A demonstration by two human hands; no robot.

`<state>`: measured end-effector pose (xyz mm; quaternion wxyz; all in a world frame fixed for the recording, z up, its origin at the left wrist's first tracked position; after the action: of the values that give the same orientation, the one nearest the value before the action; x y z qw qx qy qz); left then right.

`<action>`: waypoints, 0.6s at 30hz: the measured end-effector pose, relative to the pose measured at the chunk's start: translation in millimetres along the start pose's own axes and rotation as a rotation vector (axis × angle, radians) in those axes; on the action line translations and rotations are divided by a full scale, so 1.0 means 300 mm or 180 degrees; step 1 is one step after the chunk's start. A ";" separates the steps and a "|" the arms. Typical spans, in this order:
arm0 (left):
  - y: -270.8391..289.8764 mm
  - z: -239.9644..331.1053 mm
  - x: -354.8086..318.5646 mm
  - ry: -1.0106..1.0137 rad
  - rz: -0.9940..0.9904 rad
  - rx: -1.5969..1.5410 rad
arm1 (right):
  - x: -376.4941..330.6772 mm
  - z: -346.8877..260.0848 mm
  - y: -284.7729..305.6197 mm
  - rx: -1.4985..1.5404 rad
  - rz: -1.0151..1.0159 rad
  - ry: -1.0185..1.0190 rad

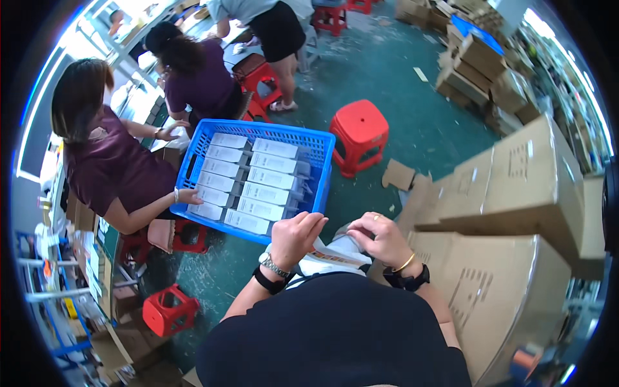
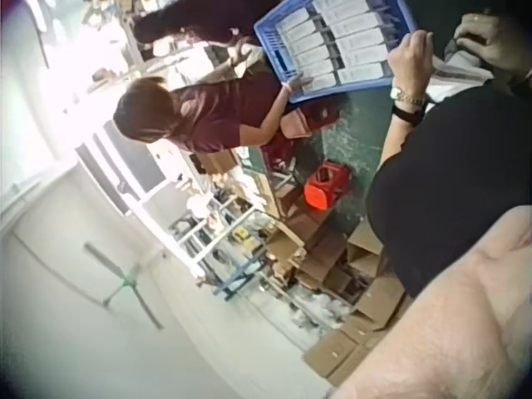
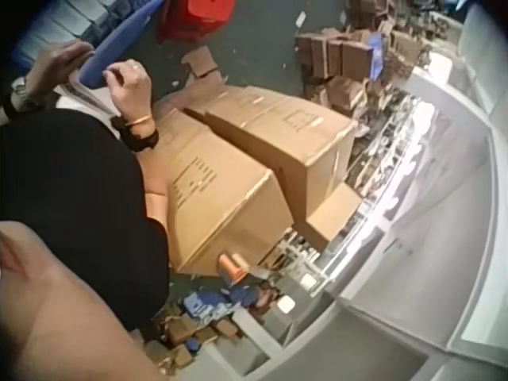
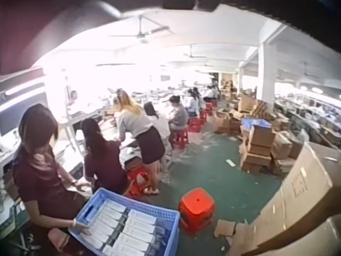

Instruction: Apply adhesive labels to small product boxes and pack them into a larger shipping carton.

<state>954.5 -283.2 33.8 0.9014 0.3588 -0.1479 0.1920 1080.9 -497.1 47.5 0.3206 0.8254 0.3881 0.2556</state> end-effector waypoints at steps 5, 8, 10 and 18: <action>-0.126 -0.031 0.222 0.0244 0.0757 0.0035 | 0.292 0.212 0.114 0.0039 -0.0404 0.0674; -0.265 -0.083 0.431 0.0215 0.1027 -0.0011 | 0.416 0.397 0.215 0.0144 -0.0531 0.0575; -0.329 -0.082 0.575 0.0202 0.1129 -0.0044 | 0.509 0.482 0.310 0.0226 -0.0655 0.0502; -0.534 -0.045 1.178 -0.0226 0.1215 -0.0077 | 0.835 0.823 0.662 0.0602 -0.0819 0.0462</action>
<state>1340.6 -296.1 72.8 0.8471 0.3199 -0.2473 0.3449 1483.6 -475.1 71.6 0.2427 0.7748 0.5350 0.2337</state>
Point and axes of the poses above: each hand's wrist, its own x-axis towards the middle knuckle, its own y-axis out of the back of the hand, z = x × y, the point moved 1 cm from there along x, towards the middle knuckle, and after that the axes turned 12 degrees about -x, right-handed, at the moved point
